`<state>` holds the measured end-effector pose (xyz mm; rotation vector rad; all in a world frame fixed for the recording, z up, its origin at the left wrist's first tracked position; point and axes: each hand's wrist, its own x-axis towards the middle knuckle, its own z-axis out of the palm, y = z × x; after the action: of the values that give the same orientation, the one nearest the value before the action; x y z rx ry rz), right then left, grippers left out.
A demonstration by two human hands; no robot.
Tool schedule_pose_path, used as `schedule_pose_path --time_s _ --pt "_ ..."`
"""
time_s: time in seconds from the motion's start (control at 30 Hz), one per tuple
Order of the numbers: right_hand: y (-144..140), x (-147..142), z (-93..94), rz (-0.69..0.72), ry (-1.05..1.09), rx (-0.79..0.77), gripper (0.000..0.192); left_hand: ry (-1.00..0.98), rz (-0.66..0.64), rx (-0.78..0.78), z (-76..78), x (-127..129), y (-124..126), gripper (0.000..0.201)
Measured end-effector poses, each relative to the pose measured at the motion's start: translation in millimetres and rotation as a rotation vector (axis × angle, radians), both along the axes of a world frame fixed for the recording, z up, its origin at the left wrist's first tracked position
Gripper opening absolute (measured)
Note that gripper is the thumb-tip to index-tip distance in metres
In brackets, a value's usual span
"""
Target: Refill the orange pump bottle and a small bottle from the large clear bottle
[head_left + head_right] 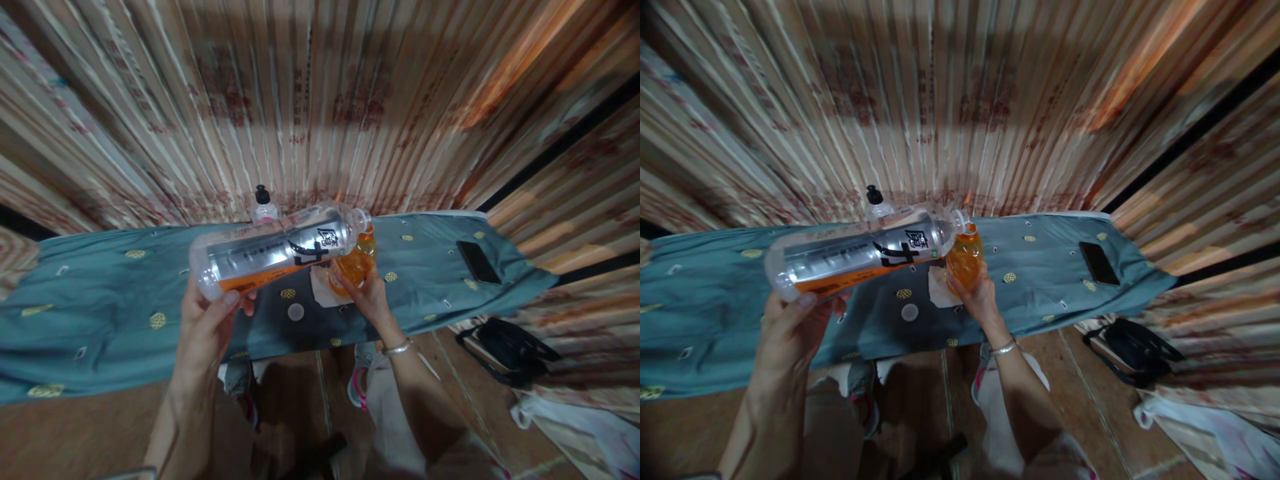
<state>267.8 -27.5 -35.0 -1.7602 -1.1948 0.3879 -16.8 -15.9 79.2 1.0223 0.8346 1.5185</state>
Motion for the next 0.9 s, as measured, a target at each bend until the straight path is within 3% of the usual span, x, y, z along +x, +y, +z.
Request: schedule_pose_path --time_s 0.73,0.9 --pt "1.0 1.1 -3.0 -0.025 -0.011 -0.009 0.078 -0.001 0.009 -0.003 0.2 2.0 0.2 0.051" --pt "2.0 2.1 -5.5 -0.032 -0.016 0.007 0.078 -0.007 -0.010 0.013 -1.0 1.8 0.4 0.067"
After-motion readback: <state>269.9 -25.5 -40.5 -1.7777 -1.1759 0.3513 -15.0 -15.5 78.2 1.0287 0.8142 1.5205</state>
